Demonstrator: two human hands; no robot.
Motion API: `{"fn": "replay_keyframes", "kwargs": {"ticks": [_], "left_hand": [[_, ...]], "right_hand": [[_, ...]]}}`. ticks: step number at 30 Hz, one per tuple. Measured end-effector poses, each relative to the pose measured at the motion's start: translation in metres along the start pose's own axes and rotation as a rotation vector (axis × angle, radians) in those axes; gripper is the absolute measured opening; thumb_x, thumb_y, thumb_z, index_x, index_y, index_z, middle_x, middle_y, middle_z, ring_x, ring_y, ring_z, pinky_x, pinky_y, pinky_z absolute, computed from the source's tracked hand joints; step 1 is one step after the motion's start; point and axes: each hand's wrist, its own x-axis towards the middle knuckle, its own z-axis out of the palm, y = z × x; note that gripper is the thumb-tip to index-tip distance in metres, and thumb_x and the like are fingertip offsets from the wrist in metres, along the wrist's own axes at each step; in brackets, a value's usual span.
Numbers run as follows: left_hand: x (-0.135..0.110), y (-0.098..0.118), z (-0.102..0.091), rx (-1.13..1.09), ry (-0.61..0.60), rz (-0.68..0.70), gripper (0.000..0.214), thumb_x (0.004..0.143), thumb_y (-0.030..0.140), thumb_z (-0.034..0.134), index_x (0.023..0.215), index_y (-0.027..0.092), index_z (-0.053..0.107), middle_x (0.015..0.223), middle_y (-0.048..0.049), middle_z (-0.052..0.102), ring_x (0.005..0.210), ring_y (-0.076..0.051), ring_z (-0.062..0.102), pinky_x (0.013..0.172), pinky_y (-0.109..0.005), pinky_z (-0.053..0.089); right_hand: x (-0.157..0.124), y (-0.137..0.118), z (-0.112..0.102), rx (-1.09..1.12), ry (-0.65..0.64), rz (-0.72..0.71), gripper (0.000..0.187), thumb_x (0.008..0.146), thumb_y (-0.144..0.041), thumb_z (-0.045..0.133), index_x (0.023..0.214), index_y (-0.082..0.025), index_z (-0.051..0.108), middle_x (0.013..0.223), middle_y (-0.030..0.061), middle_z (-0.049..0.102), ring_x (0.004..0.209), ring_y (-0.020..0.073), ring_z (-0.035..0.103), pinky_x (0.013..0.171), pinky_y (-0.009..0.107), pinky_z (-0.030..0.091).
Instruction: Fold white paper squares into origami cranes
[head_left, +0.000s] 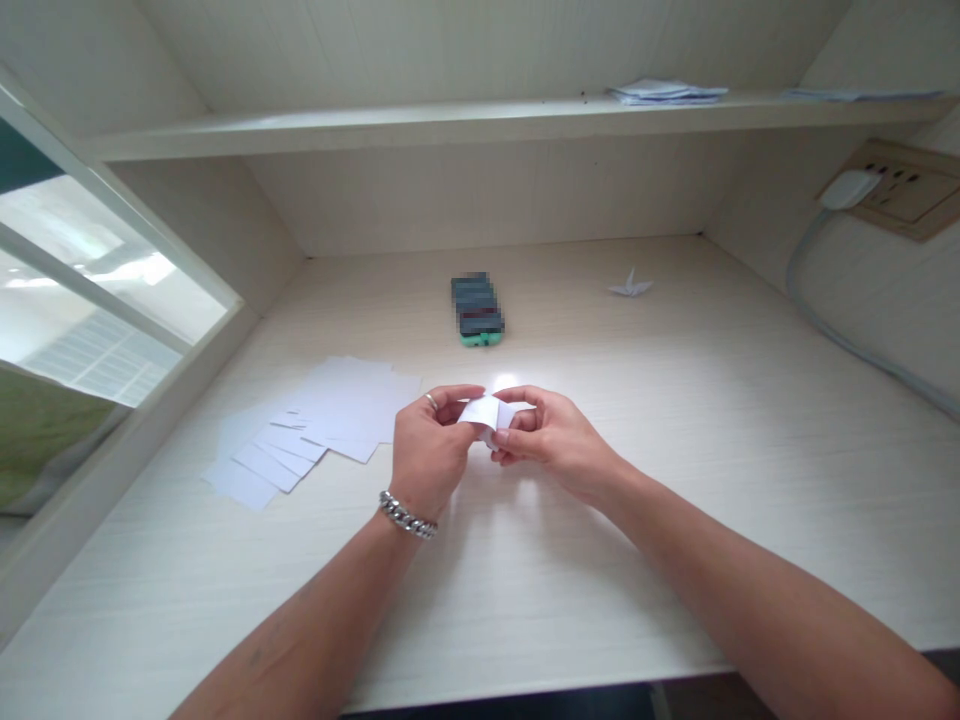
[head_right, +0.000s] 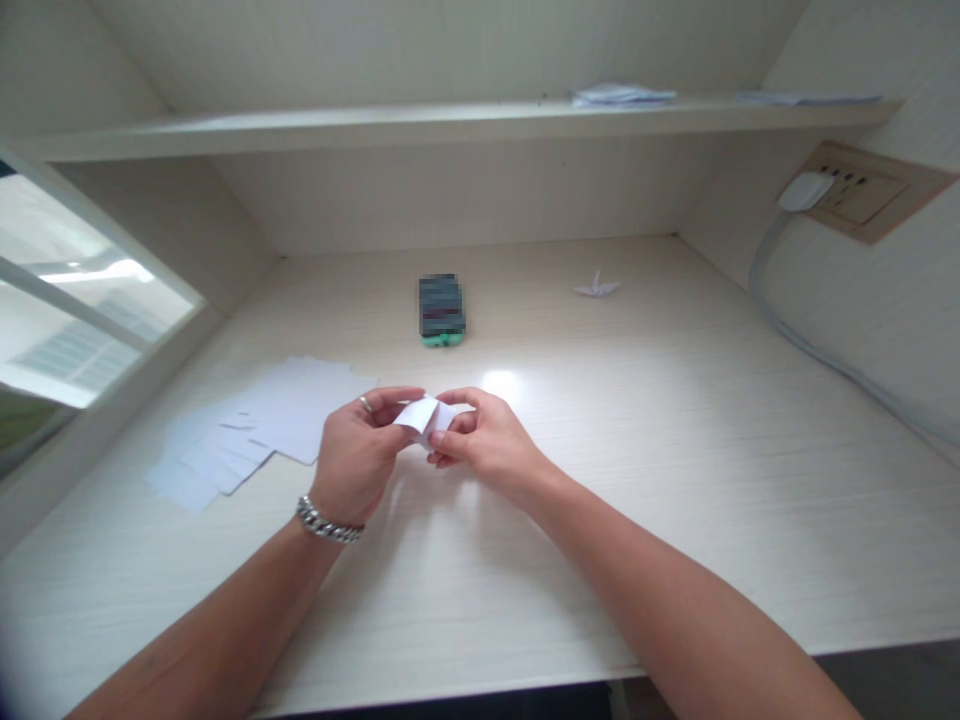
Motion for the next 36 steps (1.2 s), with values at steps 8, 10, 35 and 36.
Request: {"fn": "replay_keyframes", "kwargs": {"ticks": [8,10,35,36], "left_hand": [[0.0025,-0.0011,-0.0013,-0.080,-0.027,-0.013,0.037,0.048,0.004,0.074,0.084,0.011,0.071,0.074,-0.0048,0.072,0.064,-0.017,0.066,0.057,-0.027,0.053],[0.0029,-0.0011,-0.0011,-0.140,-0.047,-0.043,0.037,0.050,0.006,0.076,0.086,0.011,0.070,0.073,-0.0045,0.072,0.062,-0.017,0.065,0.058,-0.028,0.054],[-0.0001,-0.0019,0.0025,-0.158,-0.032,-0.072,0.036,0.054,0.007,0.078,0.088,0.011,0.069,0.073,-0.0049,0.073,0.061,-0.016,0.068,0.056,-0.026,0.056],[-0.0001,-0.0022,0.0024,-0.157,-0.036,-0.069,0.036,0.054,0.007,0.078,0.088,0.011,0.069,0.072,-0.0049,0.074,0.060,-0.016,0.068,0.056,-0.026,0.056]], "right_hand": [[-0.0010,-0.0025,-0.0009,-0.044,0.009,-0.003,0.038,0.076,-0.023,0.073,0.109,-0.019,0.054,0.066,-0.0019,0.066,0.066,0.0159,0.069,0.068,0.031,0.056],[-0.0016,-0.0040,-0.0013,-0.044,0.006,-0.001,0.036,0.078,-0.023,0.070,0.111,-0.019,0.053,0.067,-0.0015,0.066,0.066,0.0160,0.069,0.069,0.032,0.056],[-0.0007,-0.0048,-0.0006,-0.440,0.032,-0.021,0.026,0.082,-0.035,0.064,0.065,-0.016,0.060,0.061,-0.0026,0.052,0.056,0.0098,0.043,0.051,0.025,0.029],[-0.0004,-0.0044,-0.0008,-0.420,0.023,-0.012,0.025,0.081,-0.035,0.064,0.066,-0.016,0.060,0.061,-0.0028,0.051,0.056,0.0098,0.042,0.052,0.025,0.029]]}}
